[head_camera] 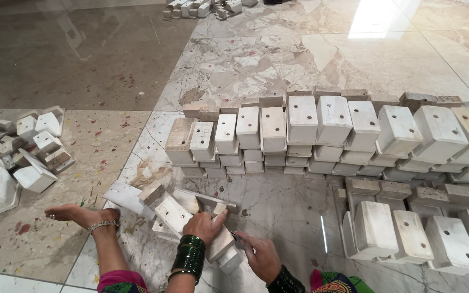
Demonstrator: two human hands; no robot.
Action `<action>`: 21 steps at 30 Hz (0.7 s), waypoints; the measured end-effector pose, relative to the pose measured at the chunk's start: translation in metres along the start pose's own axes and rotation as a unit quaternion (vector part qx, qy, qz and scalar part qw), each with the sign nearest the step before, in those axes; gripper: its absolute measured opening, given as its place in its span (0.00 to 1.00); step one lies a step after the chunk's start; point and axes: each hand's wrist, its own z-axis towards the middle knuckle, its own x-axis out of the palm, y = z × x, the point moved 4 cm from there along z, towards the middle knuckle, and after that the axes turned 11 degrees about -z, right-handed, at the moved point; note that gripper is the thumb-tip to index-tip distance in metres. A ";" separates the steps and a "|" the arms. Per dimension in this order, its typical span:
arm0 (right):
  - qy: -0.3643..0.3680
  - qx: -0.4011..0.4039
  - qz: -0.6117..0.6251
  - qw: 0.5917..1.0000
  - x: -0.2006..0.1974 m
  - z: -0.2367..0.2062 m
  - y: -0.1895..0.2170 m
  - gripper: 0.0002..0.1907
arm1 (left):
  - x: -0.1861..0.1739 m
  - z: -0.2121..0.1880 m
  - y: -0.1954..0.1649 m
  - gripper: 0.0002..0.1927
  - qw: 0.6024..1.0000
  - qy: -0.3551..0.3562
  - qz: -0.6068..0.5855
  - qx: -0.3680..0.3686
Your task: The person sits on the floor among stacks of small white wooden blocks and sands individual blocks by hand with a small abrasive pad, rubbing the surfaces and edges of one block at a time before setting it aside and picking up the next block.
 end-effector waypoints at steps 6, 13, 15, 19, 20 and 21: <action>0.111 0.126 -0.079 0.983 0.009 -0.003 -0.011 0.17 | 0.000 0.004 0.003 0.40 1.000 -0.009 -0.004 0.019; 0.097 0.114 -0.077 0.986 0.007 -0.001 -0.010 0.15 | -0.001 0.000 0.000 0.41 1.000 -0.004 -0.013 0.015; 0.057 0.068 -0.056 0.994 0.003 0.001 -0.004 0.14 | -0.003 -0.001 0.000 0.43 1.000 -0.010 0.025 -0.003; 0.060 0.095 -0.038 0.993 0.002 0.002 -0.001 0.15 | -0.002 -0.002 -0.002 0.41 1.000 0.000 -0.005 0.007; 0.089 0.117 -0.050 0.988 0.004 0.001 -0.001 0.15 | -0.001 -0.002 -0.002 0.41 1.000 0.001 -0.004 0.005; 0.116 0.136 -0.060 0.982 0.006 0.001 -0.002 0.15 | -0.001 -0.001 -0.002 0.41 1.000 -0.001 -0.001 0.004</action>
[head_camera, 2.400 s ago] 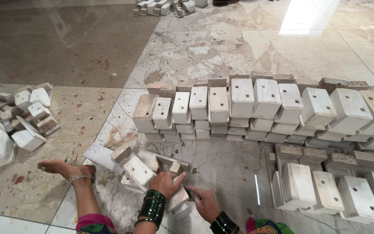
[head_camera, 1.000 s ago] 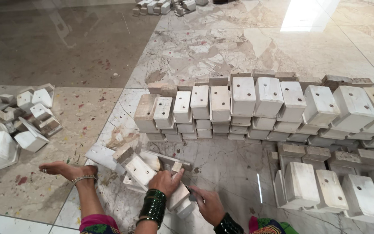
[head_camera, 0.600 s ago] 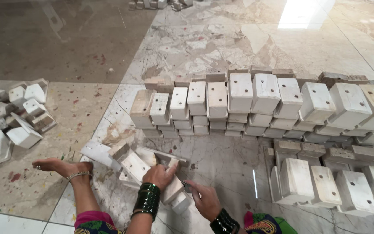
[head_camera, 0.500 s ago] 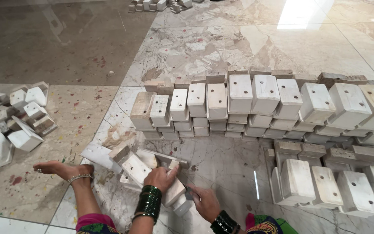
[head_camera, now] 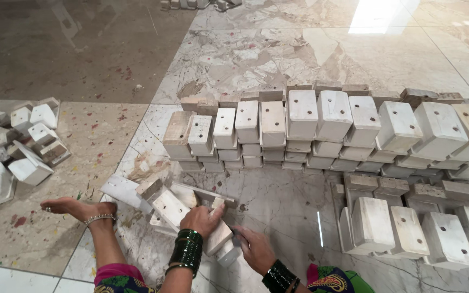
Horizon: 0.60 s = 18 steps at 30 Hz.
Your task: The person sits on the floor among stacks of small white wooden blocks and sands individual blocks by hand with a small abrasive pad, rubbing the surfaces and edges of one block at a time before setting it aside and picking up the next block.
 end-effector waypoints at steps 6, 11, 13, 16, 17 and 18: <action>-0.042 -0.031 0.014 0.999 -0.004 -0.002 0.004 0.17 | 0.000 -0.001 0.001 0.39 1.000 -0.012 -0.015 0.016; -0.044 -0.067 0.020 0.997 -0.004 -0.001 0.006 0.18 | -0.002 -0.002 -0.002 0.40 1.000 -0.006 0.008 0.005; -0.028 -0.047 0.010 0.998 -0.001 0.000 0.005 0.19 | 0.000 -0.004 -0.003 0.40 1.000 -0.004 0.000 0.000; 0.016 -0.005 -0.007 1.000 0.006 0.000 0.000 0.20 | 0.000 -0.004 -0.002 0.38 1.000 -0.005 -0.012 0.003; -0.001 -0.035 0.000 0.999 0.007 -0.002 0.001 0.20 | 0.000 -0.003 -0.001 0.39 1.000 -0.011 0.000 0.003; -0.016 -0.063 0.008 0.998 0.007 -0.004 0.002 0.20 | 0.000 -0.002 0.000 0.39 1.000 -0.016 0.012 0.002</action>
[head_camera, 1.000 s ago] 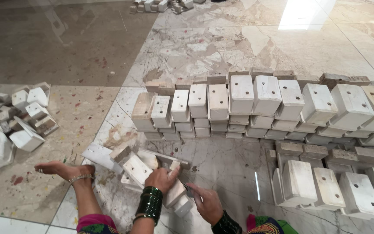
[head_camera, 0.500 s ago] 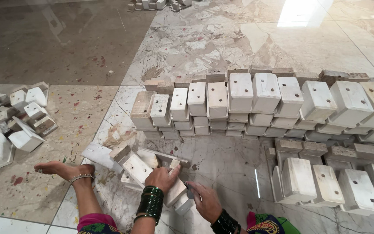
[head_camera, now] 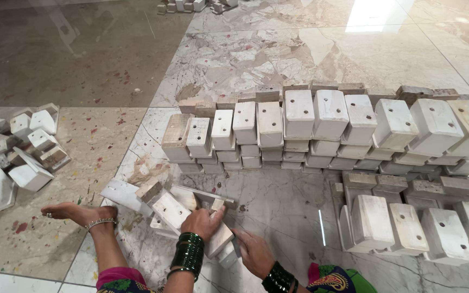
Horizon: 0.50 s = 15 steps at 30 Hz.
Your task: The person sits on the floor among stacks of small white wooden blocks and sands individual blocks by hand with a small abrasive pad, rubbing the surfaces and edges of one block at a time before setting it aside and picking up the next block.
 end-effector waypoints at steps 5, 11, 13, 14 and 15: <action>0.010 0.084 0.013 0.996 0.011 0.001 -0.023 0.21 | -0.001 0.002 0.003 0.38 1.000 0.003 -0.014 0.007; -0.002 0.139 0.169 0.976 0.011 0.015 -0.045 0.21 | 0.005 0.002 -0.007 0.38 1.000 0.009 0.014 0.003; 0.032 0.125 0.229 0.965 0.012 0.011 -0.040 0.24 | 0.004 0.003 -0.009 0.38 1.000 0.008 0.010 0.009; 0.049 0.108 0.247 0.962 0.012 0.007 -0.035 0.27 | 0.003 0.004 -0.009 0.39 1.000 0.011 0.010 0.007; 0.067 0.092 0.266 0.957 0.013 0.003 -0.029 0.29 | 0.001 0.004 -0.008 0.39 1.000 0.014 0.010 0.004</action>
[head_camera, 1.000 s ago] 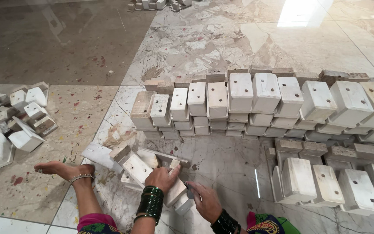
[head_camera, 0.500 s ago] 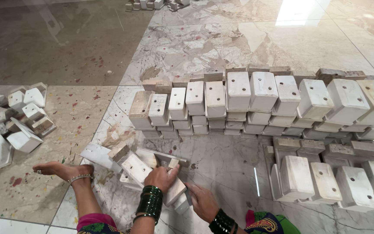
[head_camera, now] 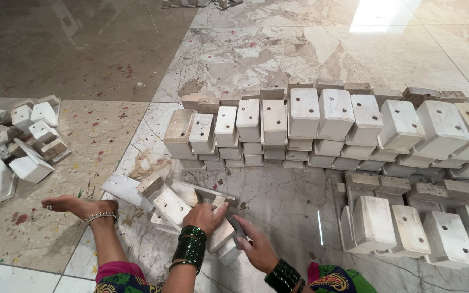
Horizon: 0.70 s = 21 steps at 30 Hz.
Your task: The person sits on the floor among stacks of small white wooden blocks and sands individual blocks by hand with a small abrasive pad, rubbing the surfaces and edges of one block at a time before setting it aside and picking up the next block.
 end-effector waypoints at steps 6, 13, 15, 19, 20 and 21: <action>-0.010 0.024 -0.173 0.985 -0.001 -0.001 0.010 0.25 | -0.008 -0.003 0.008 0.36 0.999 0.003 -0.041 0.009; -0.126 -0.007 -0.103 0.987 -0.019 0.010 0.004 0.22 | -0.005 0.000 0.002 0.38 1.000 0.010 -0.012 0.001; -0.036 -0.034 -0.177 0.983 -0.010 0.008 0.006 0.24 | -0.004 0.000 0.002 0.38 1.000 0.025 -0.002 -0.008; -0.042 -0.028 -0.242 0.969 -0.005 0.002 0.015 0.24 | -0.008 -0.003 0.003 0.37 0.999 0.013 -0.027 0.011; -0.047 -0.063 -0.243 0.967 -0.005 0.003 0.022 0.24 | -0.009 -0.005 0.003 0.36 0.999 0.009 -0.032 0.017; -0.052 -0.097 -0.243 0.964 -0.002 0.001 0.029 0.24 | -0.009 -0.006 0.003 0.36 0.999 0.005 -0.036 0.024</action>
